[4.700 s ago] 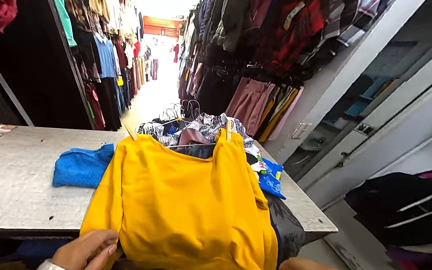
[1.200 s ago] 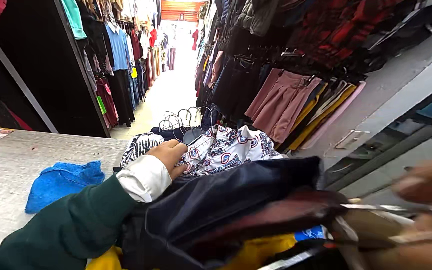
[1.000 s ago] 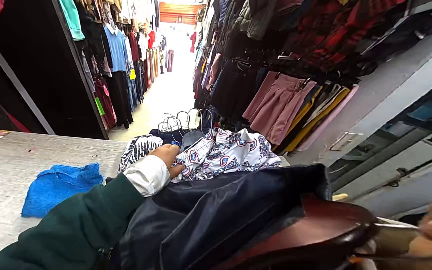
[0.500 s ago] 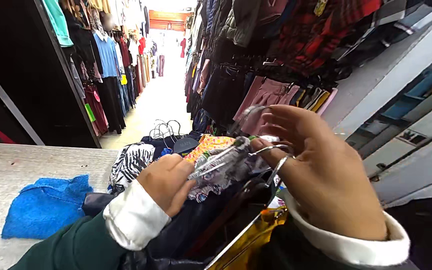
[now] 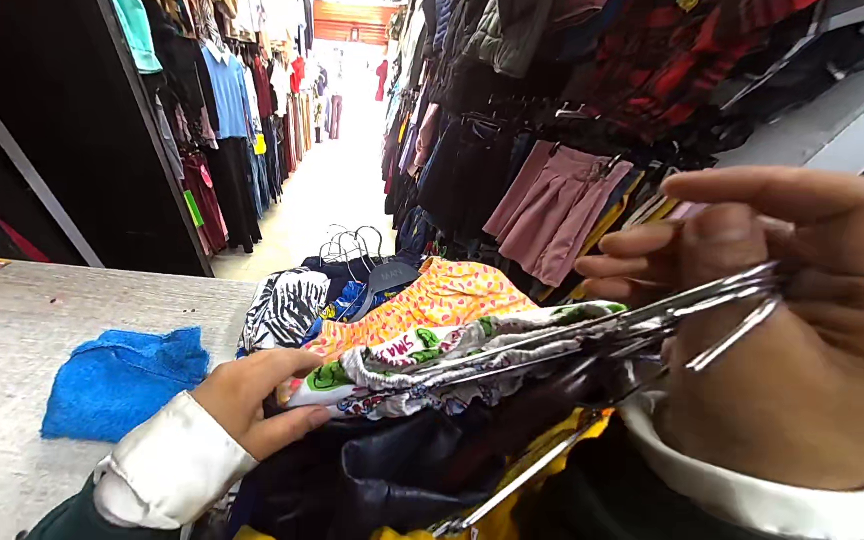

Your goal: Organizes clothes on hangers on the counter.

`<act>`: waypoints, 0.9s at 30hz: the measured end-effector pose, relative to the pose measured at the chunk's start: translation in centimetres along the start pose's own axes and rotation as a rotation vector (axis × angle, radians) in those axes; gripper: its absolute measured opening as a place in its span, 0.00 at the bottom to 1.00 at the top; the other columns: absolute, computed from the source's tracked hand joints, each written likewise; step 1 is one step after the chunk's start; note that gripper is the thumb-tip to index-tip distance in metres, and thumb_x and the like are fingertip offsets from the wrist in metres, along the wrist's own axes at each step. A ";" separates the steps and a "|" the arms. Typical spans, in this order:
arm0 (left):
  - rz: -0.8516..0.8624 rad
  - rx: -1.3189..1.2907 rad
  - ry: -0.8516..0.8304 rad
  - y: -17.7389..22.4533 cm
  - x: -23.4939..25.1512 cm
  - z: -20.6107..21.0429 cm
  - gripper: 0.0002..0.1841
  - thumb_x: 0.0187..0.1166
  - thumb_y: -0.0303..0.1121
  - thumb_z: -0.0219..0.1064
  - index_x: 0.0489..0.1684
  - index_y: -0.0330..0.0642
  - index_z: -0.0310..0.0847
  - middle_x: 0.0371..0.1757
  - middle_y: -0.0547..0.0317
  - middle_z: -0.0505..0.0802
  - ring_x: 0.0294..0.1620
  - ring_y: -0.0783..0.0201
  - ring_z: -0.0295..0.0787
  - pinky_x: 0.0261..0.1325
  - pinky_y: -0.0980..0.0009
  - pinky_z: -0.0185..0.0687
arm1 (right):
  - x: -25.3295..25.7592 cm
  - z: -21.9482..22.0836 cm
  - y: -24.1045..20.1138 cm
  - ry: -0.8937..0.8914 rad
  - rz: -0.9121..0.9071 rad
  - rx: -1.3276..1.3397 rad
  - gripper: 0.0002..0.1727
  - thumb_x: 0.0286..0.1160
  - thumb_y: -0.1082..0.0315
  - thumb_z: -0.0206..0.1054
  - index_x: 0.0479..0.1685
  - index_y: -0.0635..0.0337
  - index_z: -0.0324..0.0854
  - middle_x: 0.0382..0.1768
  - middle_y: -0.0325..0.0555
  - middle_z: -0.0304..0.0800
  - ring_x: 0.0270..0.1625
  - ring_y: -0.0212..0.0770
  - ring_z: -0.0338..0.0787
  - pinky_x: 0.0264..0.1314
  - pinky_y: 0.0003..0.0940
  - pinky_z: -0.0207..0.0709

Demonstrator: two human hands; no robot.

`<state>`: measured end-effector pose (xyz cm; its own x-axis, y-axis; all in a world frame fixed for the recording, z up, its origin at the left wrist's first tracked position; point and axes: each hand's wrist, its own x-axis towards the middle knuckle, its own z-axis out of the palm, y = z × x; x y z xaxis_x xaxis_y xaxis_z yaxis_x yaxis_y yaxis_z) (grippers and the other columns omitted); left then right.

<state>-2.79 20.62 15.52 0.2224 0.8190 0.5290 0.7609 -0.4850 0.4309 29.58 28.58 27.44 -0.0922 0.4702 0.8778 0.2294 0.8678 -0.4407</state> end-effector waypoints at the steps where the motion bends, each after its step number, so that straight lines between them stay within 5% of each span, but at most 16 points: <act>1: -0.048 -0.015 -0.046 -0.6 -1.1 0.2 0.25 0.76 0.58 0.68 0.54 0.46 0.91 0.46 0.62 0.96 0.47 0.70 0.93 0.52 0.65 0.91 | 0.0 0.1 0.1 0.011 0.011 0.020 0.14 0.91 0.65 0.56 0.68 0.53 0.76 0.42 0.30 0.93 0.39 0.32 0.96 0.43 0.31 0.95; 6: -0.077 -0.070 -0.114 -1.1 -5.1 0.7 0.19 0.81 0.46 0.65 0.57 0.42 0.91 0.50 0.54 0.97 0.51 0.63 0.94 0.57 0.63 0.88 | -0.4 -0.2 1.2 0.040 0.080 0.064 0.14 0.92 0.59 0.56 0.68 0.49 0.76 0.39 0.28 0.93 0.36 0.32 0.96 0.41 0.30 0.94; 12: -0.071 -0.094 0.026 -1.7 -7.0 0.9 0.15 0.79 0.45 0.68 0.52 0.46 0.94 0.49 0.61 0.97 0.50 0.75 0.93 0.58 0.76 0.87 | 0.5 0.6 1.0 -0.019 0.062 0.015 0.13 0.91 0.62 0.57 0.66 0.54 0.76 0.39 0.27 0.91 0.36 0.30 0.95 0.40 0.30 0.94; 22: -0.226 0.001 0.071 -2.3 -9.6 -1.5 0.13 0.73 0.38 0.69 0.49 0.48 0.95 0.48 0.64 0.98 0.50 0.73 0.95 0.57 0.72 0.89 | -0.7 -0.6 3.1 -0.055 0.116 0.040 0.16 0.91 0.60 0.58 0.71 0.51 0.77 0.44 0.32 0.93 0.40 0.33 0.95 0.45 0.31 0.93; 27: 0.021 -0.261 -0.058 -2.2 -10.7 -3.2 0.14 0.79 0.45 0.70 0.49 0.46 0.93 0.43 0.62 0.98 0.48 0.74 0.94 0.58 0.74 0.88 | -0.5 -0.6 1.5 -0.003 0.129 0.118 0.15 0.93 0.60 0.53 0.70 0.49 0.75 0.42 0.28 0.92 0.39 0.28 0.94 0.46 0.25 0.90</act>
<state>-8.79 11.92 11.20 0.2767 0.8206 0.5000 0.5745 -0.5583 0.5985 30.54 29.53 26.44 -0.0725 0.5795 0.8117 0.1246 0.8128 -0.5691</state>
